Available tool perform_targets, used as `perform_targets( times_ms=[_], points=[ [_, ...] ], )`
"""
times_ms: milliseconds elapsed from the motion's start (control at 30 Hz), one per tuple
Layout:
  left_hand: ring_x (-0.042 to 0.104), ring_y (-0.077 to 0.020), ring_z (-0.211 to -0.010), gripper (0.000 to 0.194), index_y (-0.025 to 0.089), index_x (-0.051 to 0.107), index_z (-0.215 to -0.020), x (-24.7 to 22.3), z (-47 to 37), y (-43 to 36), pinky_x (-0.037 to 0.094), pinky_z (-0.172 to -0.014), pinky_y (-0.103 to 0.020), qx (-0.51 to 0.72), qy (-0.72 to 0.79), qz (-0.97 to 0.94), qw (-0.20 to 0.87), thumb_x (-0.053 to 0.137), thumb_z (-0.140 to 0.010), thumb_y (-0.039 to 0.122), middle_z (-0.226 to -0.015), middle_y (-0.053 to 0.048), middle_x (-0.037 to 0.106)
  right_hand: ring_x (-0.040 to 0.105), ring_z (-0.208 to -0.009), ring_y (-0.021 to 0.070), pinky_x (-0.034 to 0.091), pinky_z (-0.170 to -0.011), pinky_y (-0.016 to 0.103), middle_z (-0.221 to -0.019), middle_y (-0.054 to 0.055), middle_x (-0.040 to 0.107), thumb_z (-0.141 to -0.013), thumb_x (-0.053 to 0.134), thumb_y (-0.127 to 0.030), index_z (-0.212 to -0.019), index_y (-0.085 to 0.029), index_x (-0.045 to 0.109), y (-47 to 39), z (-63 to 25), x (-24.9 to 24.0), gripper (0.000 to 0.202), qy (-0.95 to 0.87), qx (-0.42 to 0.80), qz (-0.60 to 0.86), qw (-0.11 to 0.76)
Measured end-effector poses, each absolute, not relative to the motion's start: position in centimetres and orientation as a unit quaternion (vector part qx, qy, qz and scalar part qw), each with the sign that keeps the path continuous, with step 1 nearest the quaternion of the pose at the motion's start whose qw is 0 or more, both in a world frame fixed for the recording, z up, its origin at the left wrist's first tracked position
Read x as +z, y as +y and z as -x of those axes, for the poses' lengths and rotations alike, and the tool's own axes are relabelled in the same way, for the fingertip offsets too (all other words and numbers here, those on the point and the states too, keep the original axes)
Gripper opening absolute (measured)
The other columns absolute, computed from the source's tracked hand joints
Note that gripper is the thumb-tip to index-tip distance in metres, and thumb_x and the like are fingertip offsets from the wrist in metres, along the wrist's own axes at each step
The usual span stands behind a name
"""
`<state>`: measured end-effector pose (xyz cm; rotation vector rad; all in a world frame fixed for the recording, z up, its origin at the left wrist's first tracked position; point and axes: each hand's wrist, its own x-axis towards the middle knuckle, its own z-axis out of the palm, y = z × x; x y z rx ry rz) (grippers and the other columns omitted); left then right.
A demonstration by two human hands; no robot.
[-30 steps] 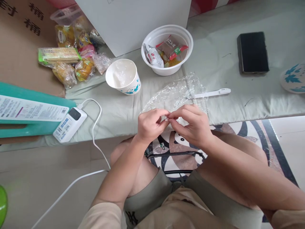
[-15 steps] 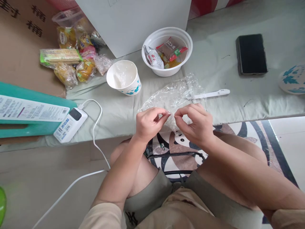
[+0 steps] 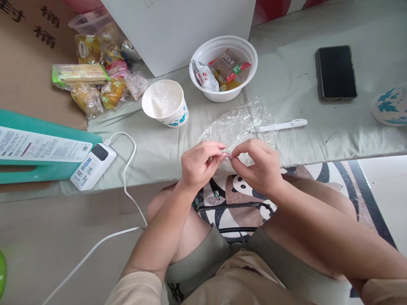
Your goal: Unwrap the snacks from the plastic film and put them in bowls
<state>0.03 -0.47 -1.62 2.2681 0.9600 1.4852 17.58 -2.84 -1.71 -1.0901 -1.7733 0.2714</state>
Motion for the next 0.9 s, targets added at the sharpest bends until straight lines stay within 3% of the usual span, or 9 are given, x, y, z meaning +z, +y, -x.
perform_targets(
  times_ms=[100, 267, 367, 467, 700, 900],
  points=[
    [0.062, -0.0073, -0.063, 0.014, 0.022, 0.060, -0.088, -1.5, 0.4, -0.2, 0.049, -0.054, -0.019, 0.503, 0.344, -0.781, 0.138, 0.074, -0.090, 0.020, -0.095, -0.001, 0.076, 0.062, -0.066, 0.0156, 0.047, -0.065, 0.031, -0.071, -0.002, 0.067, -0.085, 0.061, -0.011, -0.081, -0.024, 0.058, -2.7, -18.0, -1.5, 0.014, -0.732, 0.122, 0.451, 0.496],
    [0.060, -0.0161, -0.083, 0.016, 0.023, 0.063, -0.083, -1.3, 0.9, -0.3, 0.053, -0.070, -0.032, 0.532, 0.364, -0.753, 0.132, 0.068, -0.092, 0.036, -0.094, -0.003, 0.060, 0.063, -0.068, 0.0148, 0.047, -0.064, 0.029, -0.073, -0.002, 0.067, -0.084, 0.057, -0.009, -0.081, -0.024, 0.056, -2.6, -18.4, -1.0, 0.015, -0.721, 0.155, 0.464, 0.491],
    [0.056, -0.0173, -0.084, 0.026, 0.023, 0.069, -0.080, -1.2, 0.6, -0.8, 0.051, -0.070, -0.034, 0.521, 0.367, -0.755, 0.154, 0.066, -0.092, 0.046, -0.096, -0.005, 0.053, 0.062, -0.068, 0.0140, 0.046, -0.062, 0.029, -0.073, -0.003, 0.066, -0.084, 0.057, -0.010, -0.082, -0.024, 0.055, -2.6, -18.4, -0.9, 0.014, -0.717, 0.170, 0.467, 0.490],
    [0.055, -0.0181, -0.085, 0.031, 0.024, 0.075, -0.084, -1.3, 0.1, -1.1, 0.052, -0.071, -0.035, 0.500, 0.376, -0.752, 0.208, 0.067, -0.092, 0.052, -0.096, -0.006, 0.053, 0.061, -0.067, 0.0136, 0.045, -0.061, 0.028, -0.073, -0.002, 0.065, -0.085, 0.057, -0.012, -0.082, -0.023, 0.055, -2.7, -18.3, -1.0, 0.012, -0.719, 0.192, 0.461, 0.482],
    [0.059, -0.0180, -0.088, 0.032, 0.023, 0.077, -0.077, -1.3, -0.2, -0.8, 0.056, -0.069, -0.032, 0.489, 0.392, -0.695, 0.353, 0.064, -0.097, 0.045, -0.087, -0.006, 0.057, 0.060, -0.067, 0.0135, 0.044, -0.062, 0.028, -0.073, -0.002, 0.065, -0.086, 0.057, -0.014, -0.084, -0.023, 0.056, -2.8, -18.3, -1.0, 0.009, -0.725, 0.215, 0.462, 0.463],
    [0.060, -0.0172, -0.084, 0.034, 0.023, 0.078, -0.077, -1.2, -0.2, -0.7, 0.056, -0.068, -0.031, 0.483, 0.388, -0.686, 0.381, 0.065, -0.096, 0.048, -0.084, -0.006, 0.058, 0.060, -0.076, 0.0159, 0.048, -0.068, 0.031, -0.084, 0.001, 0.065, -0.084, 0.059, -0.019, -0.095, -0.023, 0.056, -2.5, -18.9, -0.9, 0.012, -0.743, 0.265, 0.409, 0.458]
  ],
)
